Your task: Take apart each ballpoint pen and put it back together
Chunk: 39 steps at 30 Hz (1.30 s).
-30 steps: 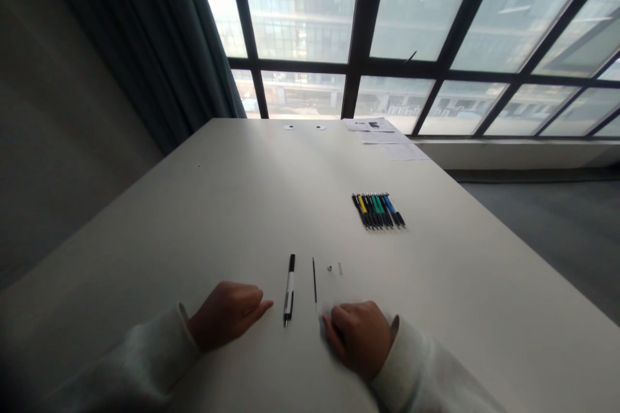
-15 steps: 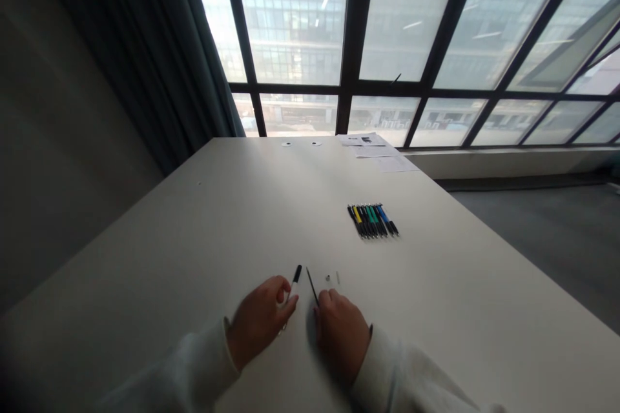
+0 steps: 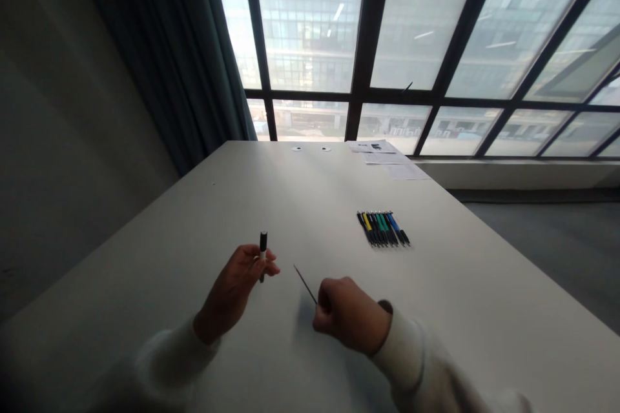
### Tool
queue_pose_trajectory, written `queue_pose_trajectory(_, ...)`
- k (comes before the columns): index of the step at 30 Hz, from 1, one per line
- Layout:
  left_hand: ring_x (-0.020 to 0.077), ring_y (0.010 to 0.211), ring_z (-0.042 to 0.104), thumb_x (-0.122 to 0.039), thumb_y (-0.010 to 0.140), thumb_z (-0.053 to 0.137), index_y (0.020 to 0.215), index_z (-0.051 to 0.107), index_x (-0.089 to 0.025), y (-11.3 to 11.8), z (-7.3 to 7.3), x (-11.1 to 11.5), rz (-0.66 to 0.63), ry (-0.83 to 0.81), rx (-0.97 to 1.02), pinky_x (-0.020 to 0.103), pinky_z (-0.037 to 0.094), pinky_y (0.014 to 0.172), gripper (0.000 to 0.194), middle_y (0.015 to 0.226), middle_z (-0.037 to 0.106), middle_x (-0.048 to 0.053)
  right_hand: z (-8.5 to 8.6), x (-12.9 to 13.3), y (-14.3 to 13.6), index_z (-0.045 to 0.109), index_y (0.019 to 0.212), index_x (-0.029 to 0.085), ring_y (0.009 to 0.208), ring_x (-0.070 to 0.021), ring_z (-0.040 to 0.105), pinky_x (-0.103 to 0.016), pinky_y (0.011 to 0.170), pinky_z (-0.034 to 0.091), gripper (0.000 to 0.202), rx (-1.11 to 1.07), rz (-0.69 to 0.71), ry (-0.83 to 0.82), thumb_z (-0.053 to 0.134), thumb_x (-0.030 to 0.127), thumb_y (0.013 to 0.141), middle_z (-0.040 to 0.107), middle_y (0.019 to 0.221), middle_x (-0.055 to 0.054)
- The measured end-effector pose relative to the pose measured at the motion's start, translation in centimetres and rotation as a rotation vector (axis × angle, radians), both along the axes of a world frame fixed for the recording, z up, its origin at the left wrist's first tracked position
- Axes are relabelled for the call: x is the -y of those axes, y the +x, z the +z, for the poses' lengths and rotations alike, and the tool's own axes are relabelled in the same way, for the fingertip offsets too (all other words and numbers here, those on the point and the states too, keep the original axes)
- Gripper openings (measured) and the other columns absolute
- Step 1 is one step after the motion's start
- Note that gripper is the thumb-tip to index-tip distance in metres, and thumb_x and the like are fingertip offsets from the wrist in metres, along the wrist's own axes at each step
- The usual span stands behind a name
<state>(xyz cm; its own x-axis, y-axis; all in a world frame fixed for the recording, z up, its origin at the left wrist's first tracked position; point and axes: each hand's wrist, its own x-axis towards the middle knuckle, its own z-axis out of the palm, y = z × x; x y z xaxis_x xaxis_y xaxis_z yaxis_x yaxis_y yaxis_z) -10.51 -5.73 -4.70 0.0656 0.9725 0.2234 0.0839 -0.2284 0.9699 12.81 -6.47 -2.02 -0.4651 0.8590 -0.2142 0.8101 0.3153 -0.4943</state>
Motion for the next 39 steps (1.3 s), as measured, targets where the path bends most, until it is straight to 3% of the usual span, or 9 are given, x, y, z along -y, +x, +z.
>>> queue_pose_trajectory(2, 0.0163, 0.084, 0.066, -0.040, 0.096, 0.053, 0.103, 0.045, -0.020, 0.5, 1.9, -0.2, -0.087, 0.004, 0.067, 0.033, 0.052, 0.079, 0.022, 0.096, 0.064, 0.004, 3.0, -0.8, 0.2, 0.054, 0.077, 0.018, 0.048, -0.0121, 0.060, -0.021, 0.045, 0.045, 0.009, -0.389, -0.100, -0.166, 0.059, 0.020, 0.084, 0.060, 0.057, 0.003)
queue_pose_trajectory(4, 0.0144, 0.083, 0.063, -0.037, 0.097, 0.053, 0.108, 0.045, -0.021, 1.4, 3.7, -0.3, -0.123, 0.042, 0.061, 0.030, 0.051, 0.076, 0.020, 0.096, 0.062, 0.002, 5.5, -1.5, 0.2, 0.050, 0.073, 0.018, 0.047, -0.0124, 0.061, -0.021, 0.043, 0.049, 0.019, -0.750, -0.152, -0.232, 0.068, 0.022, 0.080, 0.060, 0.058, 0.004)
queue_pose_trajectory(7, 0.0124, 0.078, 0.056, -0.037, 0.100, 0.047, 0.110, 0.047, -0.023, 3.0, 5.6, -0.2, -0.126, 0.115, -0.039, 0.026, 0.047, 0.072, 0.018, 0.090, 0.059, 0.000, 7.6, -2.1, 0.4, 0.051, 0.072, 0.017, 0.048, -0.0135, 0.064, -0.024, 0.043, 0.053, 0.021, -1.106, -0.151, -0.095, 0.069, 0.023, 0.083, 0.067, 0.063, 0.000)
queue_pose_trajectory(11, 0.0110, 0.069, 0.049, -0.038, 0.100, 0.045, 0.109, 0.054, -0.022, 4.8, 6.4, 0.0, -0.152, 0.170, -0.216, 0.025, 0.042, 0.066, 0.020, 0.081, 0.056, -0.003, 7.7, -2.4, 0.8, 0.060, 0.077, 0.017, 0.056, -0.0152, 0.068, -0.026, 0.049, 0.057, 0.012, -1.281, -0.145, 0.167, 0.066, 0.017, 0.088, 0.071, 0.071, -0.003)
queue_pose_trajectory(15, 0.0113, 0.072, 0.052, -0.035, 0.101, 0.045, 0.100, 0.060, -0.021, 5.4, 6.1, -0.1, -0.204, 0.224, -0.255, 0.024, 0.042, 0.069, 0.021, 0.082, 0.058, -0.001, 7.3, -2.5, 1.1, 0.066, 0.088, 0.019, 0.068, -0.0140, 0.067, -0.026, 0.056, 0.056, 0.005, -1.284, -0.108, 0.326, 0.067, 0.013, 0.088, 0.072, 0.086, -0.004)
queue_pose_trajectory(20, 0.0125, 0.073, 0.054, -0.035, 0.101, 0.044, 0.099, 0.062, -0.020, 5.5, 6.0, -0.1, -0.200, 0.209, -0.244, 0.025, 0.043, 0.070, 0.024, 0.084, 0.061, 0.001, 7.4, -2.6, 1.2, 0.069, 0.089, 0.019, 0.075, -0.0145, 0.067, -0.026, 0.061, 0.056, 0.005, -1.155, -0.042, 0.336, 0.069, 0.015, 0.087, 0.070, 0.090, -0.004)
queue_pose_trajectory(27, 0.0142, 0.069, 0.054, -0.042, 0.100, 0.044, 0.098, 0.064, -0.019, 5.4, 5.5, 0.0, -0.185, 0.134, -0.222, 0.026, 0.044, 0.066, 0.030, 0.079, 0.062, 0.002, 7.4, -2.4, 1.3, 0.067, 0.086, 0.018, 0.069, -0.0156, 0.065, -0.029, 0.059, 0.056, 0.002, -1.049, -0.092, 0.400, 0.067, 0.017, 0.087, 0.070, 0.086, -0.007)
queue_pose_trajectory(35, 0.0140, 0.070, 0.053, -0.042, 0.100, 0.044, 0.100, 0.065, -0.019, 5.4, 5.3, 0.0, -0.205, 0.124, -0.214, 0.026, 0.044, 0.066, 0.031, 0.080, 0.062, 0.002, 7.6, -2.5, 1.3, 0.065, 0.081, 0.018, 0.072, -0.0174, 0.066, -0.029, 0.059, 0.056, 0.007, -0.992, -0.049, 0.409, 0.066, 0.019, 0.088, 0.070, 0.085, -0.007)
queue_pose_trajectory(39, 0.0133, 0.069, 0.053, -0.042, 0.099, 0.045, 0.096, 0.064, -0.019, 5.4, 5.3, 0.0, -0.217, 0.103, -0.173, 0.025, 0.043, 0.064, 0.030, 0.081, 0.062, 0.002, 7.8, -2.5, 1.5, 0.067, 0.085, 0.019, 0.083, -0.0205, 0.068, -0.032, 0.068, 0.058, 0.005, -0.904, 0.011, 0.347, 0.067, 0.022, 0.088, 0.071, 0.090, -0.008)
